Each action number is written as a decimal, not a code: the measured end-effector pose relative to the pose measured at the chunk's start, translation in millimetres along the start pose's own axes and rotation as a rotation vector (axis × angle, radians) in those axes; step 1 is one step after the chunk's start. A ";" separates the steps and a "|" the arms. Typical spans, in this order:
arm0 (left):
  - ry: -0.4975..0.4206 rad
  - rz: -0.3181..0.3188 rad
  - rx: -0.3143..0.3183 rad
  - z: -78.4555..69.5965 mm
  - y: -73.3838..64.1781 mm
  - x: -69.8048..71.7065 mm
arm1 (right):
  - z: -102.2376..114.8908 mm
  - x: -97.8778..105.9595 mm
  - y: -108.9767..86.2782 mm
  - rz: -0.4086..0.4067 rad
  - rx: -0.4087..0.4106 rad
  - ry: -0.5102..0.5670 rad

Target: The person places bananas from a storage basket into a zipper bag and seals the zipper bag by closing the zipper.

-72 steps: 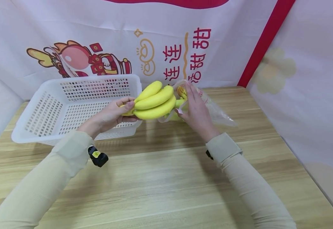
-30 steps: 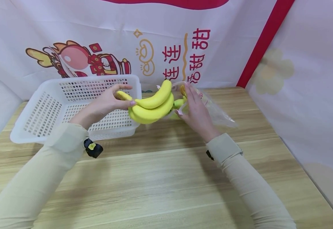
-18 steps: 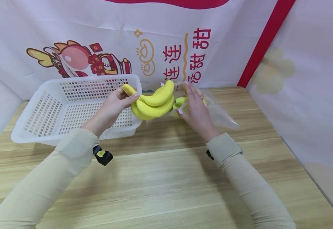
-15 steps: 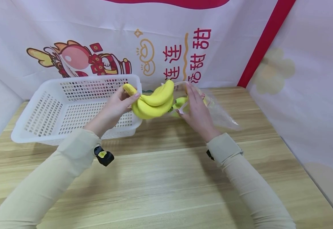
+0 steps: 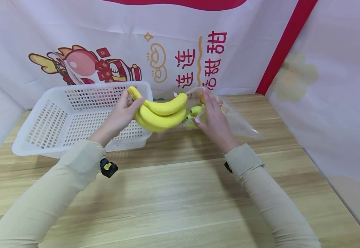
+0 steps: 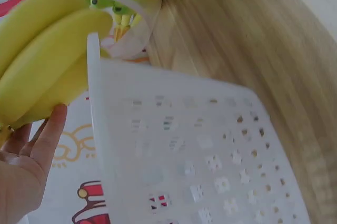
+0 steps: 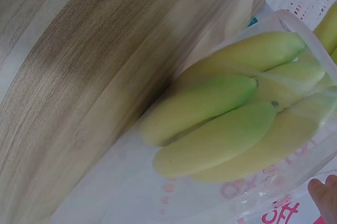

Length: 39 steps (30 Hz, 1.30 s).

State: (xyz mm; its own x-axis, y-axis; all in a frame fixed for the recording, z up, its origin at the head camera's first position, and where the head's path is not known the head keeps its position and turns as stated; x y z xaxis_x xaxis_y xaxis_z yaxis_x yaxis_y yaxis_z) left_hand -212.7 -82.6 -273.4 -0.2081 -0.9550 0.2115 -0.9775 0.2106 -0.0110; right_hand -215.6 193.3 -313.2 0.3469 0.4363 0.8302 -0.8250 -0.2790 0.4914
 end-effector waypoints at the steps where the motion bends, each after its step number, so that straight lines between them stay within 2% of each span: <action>1: 0.009 0.001 -0.005 -0.2 0.1 1.3 | 0.3 0.2 -0.1 0.003 0.000 0.002; 6: -0.004 0.001 -0.007 -0.2 2.1 2.6 | 3.2 0.4 1.2 0.021 0.021 0.026; 11: -0.071 -0.006 0.017 0.1 5.1 -3.0 | 6.5 -0.8 1.6 0.054 0.041 0.043; 16: -0.097 -0.024 0.022 0.2 8.5 -9.0 | 10.1 -1.9 3.0 0.076 0.089 0.059; 27: -0.105 -0.116 0.055 4.5 17.3 -30.9 | 15.8 -5.0 0.9 0.086 0.161 0.066; 32: -0.130 -0.126 0.070 9.6 22.2 -37.1 | 16.3 -4.9 0.7 0.098 0.165 0.055; 39: -0.141 -0.115 0.085 8.1 27.2 -43.2 | 17.9 -6.1 2.0 0.143 0.154 0.023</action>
State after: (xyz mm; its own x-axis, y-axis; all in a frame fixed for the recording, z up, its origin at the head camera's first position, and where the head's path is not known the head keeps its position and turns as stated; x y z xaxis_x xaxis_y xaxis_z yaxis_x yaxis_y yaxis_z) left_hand -230.6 -37.3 -290.7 -0.0914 -0.9928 0.0774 -0.9933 0.0854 -0.0781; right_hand -211.4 174.7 -312.6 0.2197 0.4019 0.8890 -0.7865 -0.4662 0.4051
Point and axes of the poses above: each hand's wrist, its own y-axis towards the middle knuckle, its own x-axis out of the back of the hand, z = x × y, the point moved 1 cm from there along y, towards the middle knuckle, and after that the axes turned 7 degrees about -y, right-handed, at the moved point
